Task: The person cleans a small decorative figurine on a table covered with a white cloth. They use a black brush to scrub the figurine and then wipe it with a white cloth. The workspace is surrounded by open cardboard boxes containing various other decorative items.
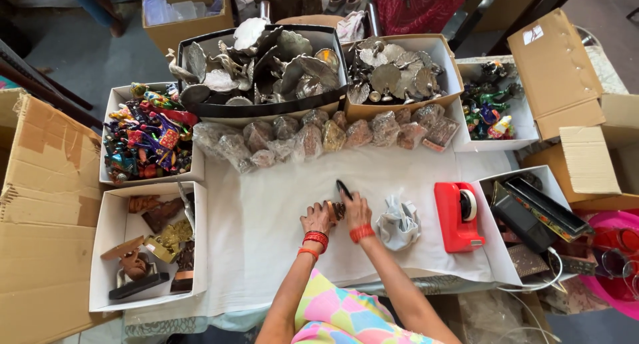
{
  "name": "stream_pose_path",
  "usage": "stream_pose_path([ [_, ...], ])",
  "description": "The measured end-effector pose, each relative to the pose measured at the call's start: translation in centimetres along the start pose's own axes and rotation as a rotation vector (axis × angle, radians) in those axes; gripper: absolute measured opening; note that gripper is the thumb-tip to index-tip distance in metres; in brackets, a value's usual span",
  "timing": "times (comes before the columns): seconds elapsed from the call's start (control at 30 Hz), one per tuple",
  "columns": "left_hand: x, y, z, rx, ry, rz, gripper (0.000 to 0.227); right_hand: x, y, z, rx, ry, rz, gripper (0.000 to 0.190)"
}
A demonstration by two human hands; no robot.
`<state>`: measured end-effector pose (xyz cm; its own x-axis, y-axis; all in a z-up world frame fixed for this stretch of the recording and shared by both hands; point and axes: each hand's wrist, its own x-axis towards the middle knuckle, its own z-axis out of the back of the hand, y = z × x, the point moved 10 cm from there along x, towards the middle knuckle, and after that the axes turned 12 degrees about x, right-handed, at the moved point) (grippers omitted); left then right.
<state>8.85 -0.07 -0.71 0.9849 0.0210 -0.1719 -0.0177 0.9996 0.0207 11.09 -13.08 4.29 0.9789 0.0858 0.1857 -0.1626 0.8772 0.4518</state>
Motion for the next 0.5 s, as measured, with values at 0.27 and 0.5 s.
stream_pose_path([
  [0.27, 0.2, -0.2, -0.1, 0.005, 0.063, -0.004, 0.075, -5.9, 0.4, 0.8, -0.052, 0.041, 0.015, 0.068],
  [0.5, 0.1, 0.0, 0.2, -0.003, 0.056, -0.003, 0.074, 3.3, -1.3, -1.0, -0.051, -0.003, -0.041, 0.054],
])
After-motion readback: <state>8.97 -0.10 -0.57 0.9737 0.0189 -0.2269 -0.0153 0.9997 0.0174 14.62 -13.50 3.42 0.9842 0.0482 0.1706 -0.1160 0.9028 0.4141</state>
